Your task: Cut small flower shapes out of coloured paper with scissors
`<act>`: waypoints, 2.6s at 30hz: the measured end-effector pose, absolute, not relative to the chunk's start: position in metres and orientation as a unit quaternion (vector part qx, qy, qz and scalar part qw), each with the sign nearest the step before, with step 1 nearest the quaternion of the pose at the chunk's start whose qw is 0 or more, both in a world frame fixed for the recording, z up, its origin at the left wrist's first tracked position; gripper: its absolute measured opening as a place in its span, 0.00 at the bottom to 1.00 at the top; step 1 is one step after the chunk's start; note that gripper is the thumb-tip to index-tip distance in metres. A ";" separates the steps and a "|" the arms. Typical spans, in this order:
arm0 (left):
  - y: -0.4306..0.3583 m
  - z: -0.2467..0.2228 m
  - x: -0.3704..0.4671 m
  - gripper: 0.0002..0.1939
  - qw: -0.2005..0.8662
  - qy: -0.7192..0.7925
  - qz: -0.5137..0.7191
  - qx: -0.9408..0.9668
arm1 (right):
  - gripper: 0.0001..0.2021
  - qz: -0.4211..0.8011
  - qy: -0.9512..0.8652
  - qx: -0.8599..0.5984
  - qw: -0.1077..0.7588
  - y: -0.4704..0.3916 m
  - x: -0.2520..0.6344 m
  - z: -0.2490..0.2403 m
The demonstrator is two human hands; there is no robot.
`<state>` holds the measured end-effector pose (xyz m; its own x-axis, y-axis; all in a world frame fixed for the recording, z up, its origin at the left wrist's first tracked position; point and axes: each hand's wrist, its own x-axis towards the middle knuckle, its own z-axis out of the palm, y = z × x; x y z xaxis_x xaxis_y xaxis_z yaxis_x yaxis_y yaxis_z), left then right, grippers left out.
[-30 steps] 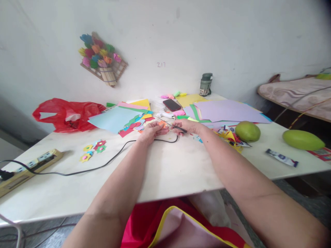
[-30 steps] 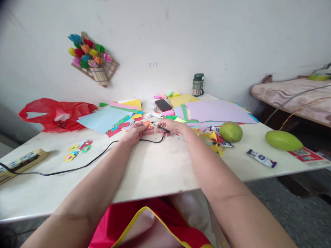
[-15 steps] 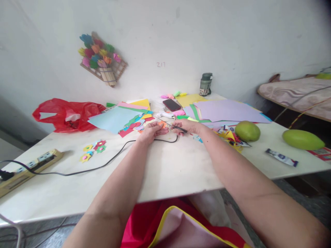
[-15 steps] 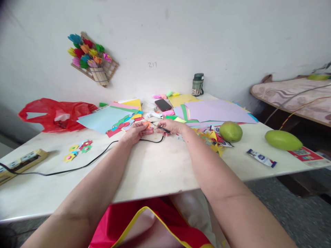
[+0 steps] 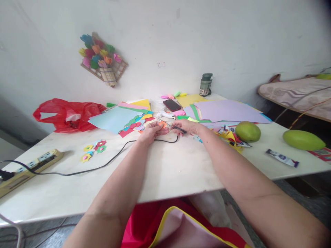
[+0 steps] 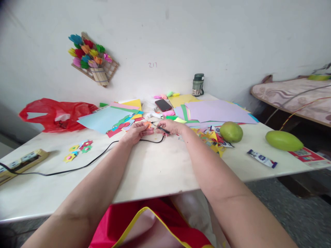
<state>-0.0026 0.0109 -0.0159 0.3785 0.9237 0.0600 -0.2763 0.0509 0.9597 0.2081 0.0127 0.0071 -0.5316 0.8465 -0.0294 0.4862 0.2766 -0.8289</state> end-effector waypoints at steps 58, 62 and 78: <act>0.011 -0.015 -0.003 0.11 0.648 0.299 0.456 0.532 | 0.10 0.481 -0.731 -0.423 0.234 0.015 0.201 0.004; 0.009 -0.014 -0.003 0.12 0.652 0.295 0.454 0.531 | 0.08 0.489 -0.725 -0.425 0.233 0.014 0.202 0.006; 0.007 -0.011 -0.002 0.13 0.634 0.320 0.453 0.539 | 0.11 0.470 -0.742 -0.419 0.229 -0.001 0.199 0.020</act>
<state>-0.0019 0.0072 -0.0113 0.3840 0.9196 0.0831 -0.2291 0.0077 0.9734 0.1995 -0.0008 0.0197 -0.5436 0.8376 -0.0544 0.4072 0.2064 -0.8897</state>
